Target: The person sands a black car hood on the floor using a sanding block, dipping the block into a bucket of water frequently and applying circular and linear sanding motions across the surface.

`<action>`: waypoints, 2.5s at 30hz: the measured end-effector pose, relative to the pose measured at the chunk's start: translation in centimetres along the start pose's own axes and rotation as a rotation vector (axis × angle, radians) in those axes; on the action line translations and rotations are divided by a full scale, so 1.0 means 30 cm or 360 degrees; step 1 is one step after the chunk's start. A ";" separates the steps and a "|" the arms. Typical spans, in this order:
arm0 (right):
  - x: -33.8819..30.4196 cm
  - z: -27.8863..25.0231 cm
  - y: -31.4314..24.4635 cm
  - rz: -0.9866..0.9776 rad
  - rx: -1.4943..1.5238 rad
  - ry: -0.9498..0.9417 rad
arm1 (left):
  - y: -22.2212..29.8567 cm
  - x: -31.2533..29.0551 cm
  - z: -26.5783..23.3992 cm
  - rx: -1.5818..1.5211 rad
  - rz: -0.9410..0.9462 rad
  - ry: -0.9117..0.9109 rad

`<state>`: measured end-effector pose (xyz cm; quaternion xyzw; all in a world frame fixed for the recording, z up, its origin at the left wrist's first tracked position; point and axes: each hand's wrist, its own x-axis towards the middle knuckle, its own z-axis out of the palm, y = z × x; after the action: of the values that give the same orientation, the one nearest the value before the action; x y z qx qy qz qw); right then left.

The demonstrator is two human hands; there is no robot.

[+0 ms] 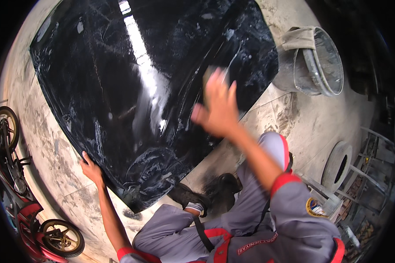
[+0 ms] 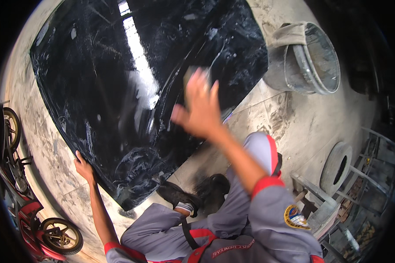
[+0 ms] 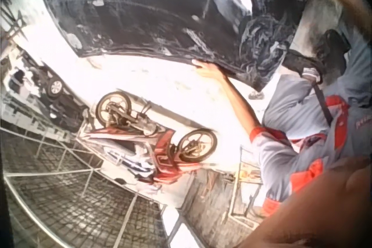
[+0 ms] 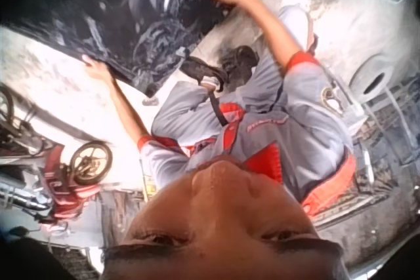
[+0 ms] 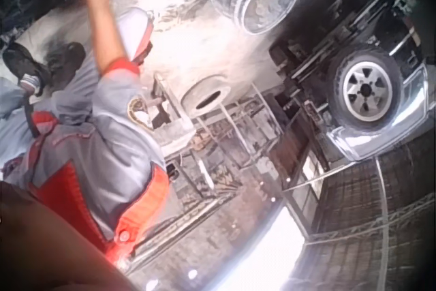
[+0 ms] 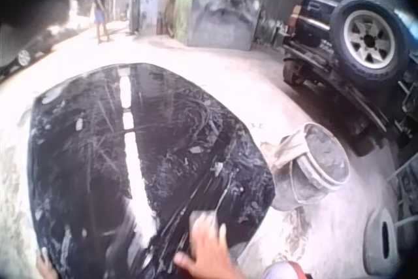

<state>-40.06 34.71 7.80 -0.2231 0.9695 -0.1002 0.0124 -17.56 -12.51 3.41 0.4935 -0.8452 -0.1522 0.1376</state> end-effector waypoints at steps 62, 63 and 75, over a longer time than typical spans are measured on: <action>-0.212 0.043 0.233 0.0204 0.0330 0.0050 | -0.004 -0.015 -0.006 -0.0072 0.0075 0.0017; -0.189 0.030 0.253 0.0200 0.0294 0.0032 | -0.009 -0.011 -0.011 -0.0054 0.0063 0.0050; -0.197 0.040 0.312 0.0343 0.0219 0.0057 | 0.031 -0.029 0.011 -0.0023 0.0081 0.0081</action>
<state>-38.70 45.28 4.62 -0.1146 0.9788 -0.1684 0.0211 -18.00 -11.29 3.40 0.4744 -0.8527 -0.1421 0.1664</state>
